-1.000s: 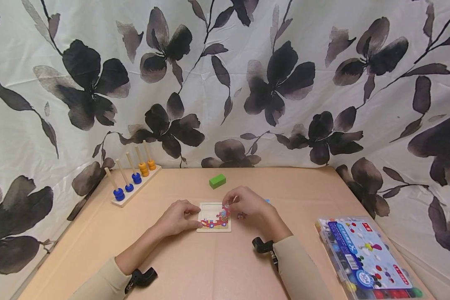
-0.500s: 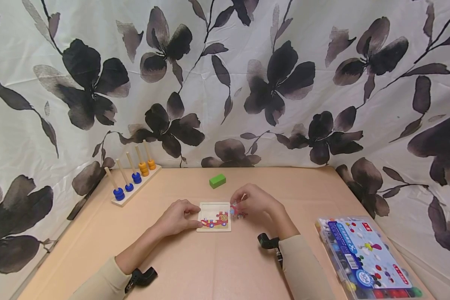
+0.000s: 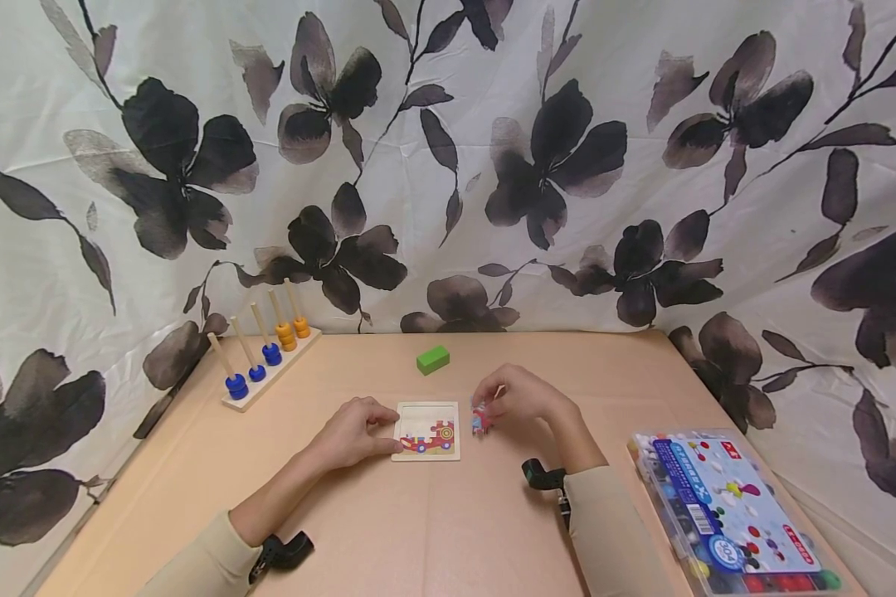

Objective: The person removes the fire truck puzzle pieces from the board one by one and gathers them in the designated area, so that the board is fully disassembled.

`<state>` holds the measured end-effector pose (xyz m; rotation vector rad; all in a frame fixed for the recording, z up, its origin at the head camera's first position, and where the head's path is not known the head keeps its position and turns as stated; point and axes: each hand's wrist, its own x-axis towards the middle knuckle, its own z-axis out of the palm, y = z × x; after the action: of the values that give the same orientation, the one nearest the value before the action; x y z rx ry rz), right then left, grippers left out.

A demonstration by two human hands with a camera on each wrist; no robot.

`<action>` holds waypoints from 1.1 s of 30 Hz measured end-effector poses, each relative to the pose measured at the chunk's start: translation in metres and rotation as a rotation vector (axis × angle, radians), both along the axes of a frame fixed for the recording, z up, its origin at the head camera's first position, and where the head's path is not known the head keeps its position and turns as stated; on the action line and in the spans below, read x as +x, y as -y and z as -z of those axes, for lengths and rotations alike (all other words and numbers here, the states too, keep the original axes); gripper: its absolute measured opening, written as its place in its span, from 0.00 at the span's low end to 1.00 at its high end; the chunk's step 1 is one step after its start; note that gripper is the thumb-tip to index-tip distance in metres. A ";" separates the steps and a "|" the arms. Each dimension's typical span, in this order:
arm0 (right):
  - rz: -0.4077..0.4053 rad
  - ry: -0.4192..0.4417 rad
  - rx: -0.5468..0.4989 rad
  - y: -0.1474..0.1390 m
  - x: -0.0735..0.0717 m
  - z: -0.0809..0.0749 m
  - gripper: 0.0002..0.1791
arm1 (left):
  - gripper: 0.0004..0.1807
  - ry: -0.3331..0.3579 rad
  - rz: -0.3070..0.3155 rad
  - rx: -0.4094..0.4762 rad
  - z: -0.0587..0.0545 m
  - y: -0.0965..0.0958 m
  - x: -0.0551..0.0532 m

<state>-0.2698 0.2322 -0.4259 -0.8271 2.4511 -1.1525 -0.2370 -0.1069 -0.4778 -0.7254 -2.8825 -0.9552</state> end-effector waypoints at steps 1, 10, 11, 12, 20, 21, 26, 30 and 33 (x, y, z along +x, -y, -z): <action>-0.001 -0.002 0.002 -0.001 0.000 0.000 0.07 | 0.27 0.002 0.000 0.001 0.000 0.000 0.000; 0.005 -0.004 0.037 -0.010 -0.002 0.001 0.07 | 0.27 0.000 0.007 0.000 0.000 0.000 0.000; 0.003 -0.008 0.045 -0.012 -0.002 0.001 0.07 | 0.27 0.001 0.008 -0.001 0.000 0.000 0.000; 0.003 -0.012 0.054 -0.013 -0.002 0.001 0.07 | 0.27 0.002 0.008 -0.001 0.000 0.000 0.000; -0.001 -0.019 0.091 -0.021 -0.005 0.001 0.09 | 0.27 -0.006 0.003 -0.002 -0.001 0.000 0.000; 0.002 -0.012 0.092 -0.022 -0.005 0.002 0.09 | 0.27 -0.003 0.002 -0.003 -0.001 0.000 0.000; 0.018 0.010 0.104 -0.027 -0.005 0.002 0.09 | 0.28 0.003 -0.001 -0.004 -0.002 0.000 0.000; 0.021 0.017 0.117 -0.030 -0.005 0.003 0.09 | 0.28 0.002 0.005 0.001 -0.001 0.000 0.000; 0.024 0.022 0.124 -0.031 -0.004 0.004 0.08 | 0.27 -0.003 0.010 0.008 -0.001 0.000 0.000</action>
<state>-0.2742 0.2630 -0.4295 -0.7468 2.4914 -1.0008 -0.2373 -0.1072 -0.4766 -0.7400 -2.8735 -0.9659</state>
